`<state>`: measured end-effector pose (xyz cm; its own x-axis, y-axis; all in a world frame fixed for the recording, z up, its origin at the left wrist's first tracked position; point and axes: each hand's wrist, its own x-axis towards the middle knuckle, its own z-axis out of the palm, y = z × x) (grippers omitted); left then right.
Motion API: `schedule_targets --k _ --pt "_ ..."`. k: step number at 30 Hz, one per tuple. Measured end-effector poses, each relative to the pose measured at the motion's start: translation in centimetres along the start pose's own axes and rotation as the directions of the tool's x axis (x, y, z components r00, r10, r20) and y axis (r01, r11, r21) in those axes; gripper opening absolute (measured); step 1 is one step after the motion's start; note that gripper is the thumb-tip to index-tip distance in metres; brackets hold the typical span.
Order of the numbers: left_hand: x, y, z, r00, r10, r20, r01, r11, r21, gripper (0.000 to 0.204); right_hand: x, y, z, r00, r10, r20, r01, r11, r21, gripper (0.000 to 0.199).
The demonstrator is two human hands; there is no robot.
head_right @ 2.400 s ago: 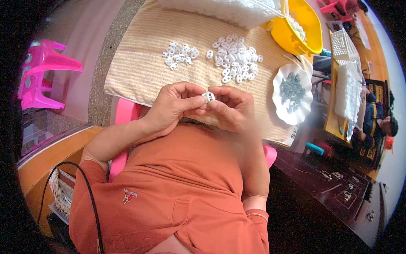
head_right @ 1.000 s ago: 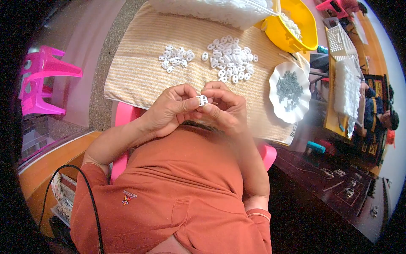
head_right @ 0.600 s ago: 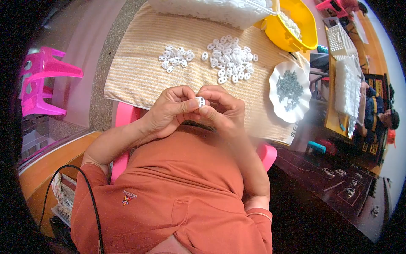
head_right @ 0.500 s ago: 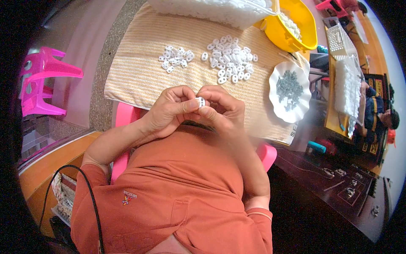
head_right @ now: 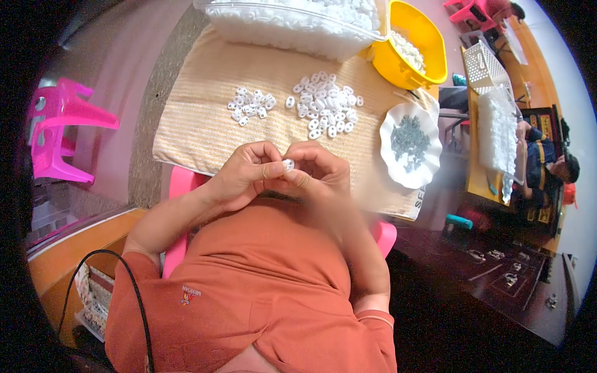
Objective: Assembling small white plastic components by hand at a workbench.
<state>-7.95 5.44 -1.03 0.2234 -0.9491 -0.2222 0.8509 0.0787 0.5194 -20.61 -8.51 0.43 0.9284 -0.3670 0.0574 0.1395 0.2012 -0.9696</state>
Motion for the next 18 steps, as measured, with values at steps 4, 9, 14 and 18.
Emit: schedule_targets --k 4,9,14,18 --pt "0.1 -0.1 -0.2 0.999 -0.024 0.024 0.024 1.000 0.011 0.007 0.2 -0.5 0.1 1.000 -0.024 -0.011 0.023 0.995 -0.096 0.017" --pt "0.0 0.8 0.4 0.995 -0.024 -0.096 0.026 0.999 0.028 0.008 1.4 -2.3 -1.1 0.964 -0.168 -0.207 0.081 0.925 -0.371 0.016" --pt "-0.3 0.9 0.4 0.995 -0.013 -0.098 0.022 0.996 0.090 0.008 4.4 -7.2 -5.2 0.704 -0.657 -0.271 0.260 0.592 -0.763 0.011" --pt "-0.4 0.8 0.6 0.995 -0.015 -0.103 0.028 0.991 0.131 0.009 6.3 -11.0 -7.2 0.533 -0.817 -0.219 0.280 0.415 -0.866 0.015"
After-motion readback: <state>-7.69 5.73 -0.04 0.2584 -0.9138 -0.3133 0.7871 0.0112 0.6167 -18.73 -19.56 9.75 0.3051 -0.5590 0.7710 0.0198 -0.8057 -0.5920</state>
